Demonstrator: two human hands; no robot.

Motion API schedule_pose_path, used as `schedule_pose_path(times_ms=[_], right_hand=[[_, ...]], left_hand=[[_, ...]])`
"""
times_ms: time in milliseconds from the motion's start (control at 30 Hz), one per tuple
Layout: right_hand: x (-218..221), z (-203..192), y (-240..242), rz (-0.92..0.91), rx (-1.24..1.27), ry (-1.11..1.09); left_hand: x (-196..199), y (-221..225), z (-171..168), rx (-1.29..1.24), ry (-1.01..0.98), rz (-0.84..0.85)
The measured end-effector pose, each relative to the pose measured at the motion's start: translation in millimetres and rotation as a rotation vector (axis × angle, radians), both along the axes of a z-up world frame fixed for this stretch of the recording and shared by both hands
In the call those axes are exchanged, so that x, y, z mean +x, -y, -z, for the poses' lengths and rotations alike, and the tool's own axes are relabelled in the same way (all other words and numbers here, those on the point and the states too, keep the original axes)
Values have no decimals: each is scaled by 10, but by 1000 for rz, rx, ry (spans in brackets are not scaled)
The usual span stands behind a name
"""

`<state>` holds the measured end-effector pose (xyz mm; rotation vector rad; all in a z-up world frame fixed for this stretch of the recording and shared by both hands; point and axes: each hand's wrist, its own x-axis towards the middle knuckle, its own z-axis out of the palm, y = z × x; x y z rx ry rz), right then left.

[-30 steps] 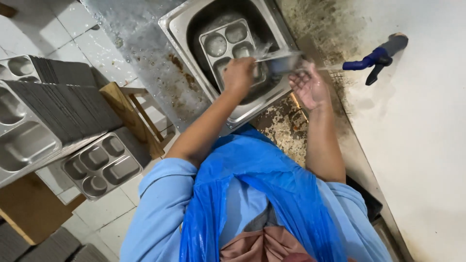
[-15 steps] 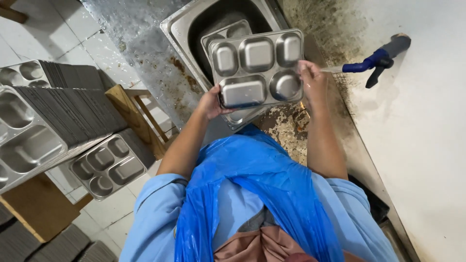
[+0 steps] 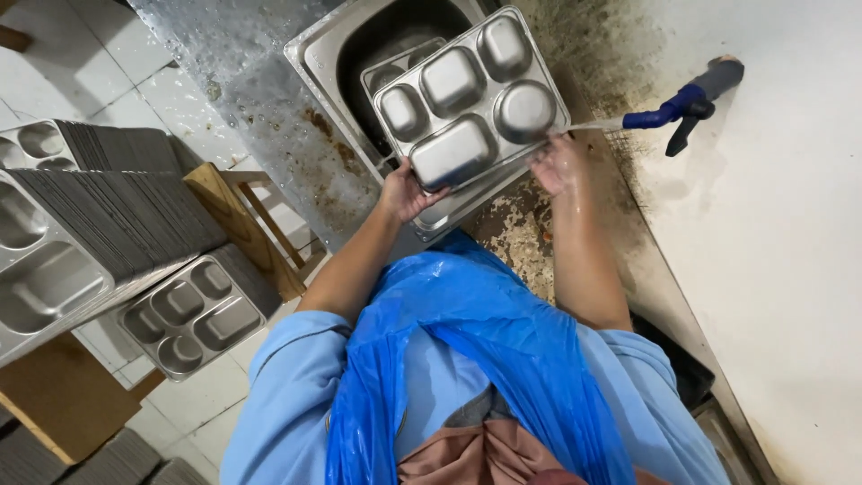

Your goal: Rinsing stainless steel food trays with a high-pressure water hose and stacking them.

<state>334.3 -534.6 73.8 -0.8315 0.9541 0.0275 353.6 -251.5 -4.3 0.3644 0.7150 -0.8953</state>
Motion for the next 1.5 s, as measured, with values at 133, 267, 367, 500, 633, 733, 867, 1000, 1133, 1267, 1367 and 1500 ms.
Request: schedule_pose_path(times_ms=[133,267,367,500,633,733,867,1000,1133,1267,1367,1500], right_hand=[[-6,-171,-102,116,69,30],[-235,-129,75,114,82,90],[-442,-19,272,82,59,56],[-705,279,583,-79,19,39],[-1111,827,1003,-180,6,42],[-1011,358,513,-58,-52,-31],[-898,289,150,98,-218,-66],[-771,445,57,247,-381,-52],[-788,-17,-335,399,-294,-50],[-856,157,-341,595,-136,29],[-835,-277,-531,667,-114,-14],[-763,-870,-770,688,-83,-68]], left_hand=[[17,123,-55,-15,-41,-3],[29,140,14,22,-21,111],[27,116,91,70,15,247],[165,75,220,146,111,423],[301,-30,7,195,162,545],[356,-97,-329,300,249,643],[364,-84,-416,432,320,553],[381,46,-260,631,510,254],[203,286,-624,674,618,349],[149,547,-609,534,761,416],[124,714,-636,429,835,441],[77,910,-551,357,814,398]])
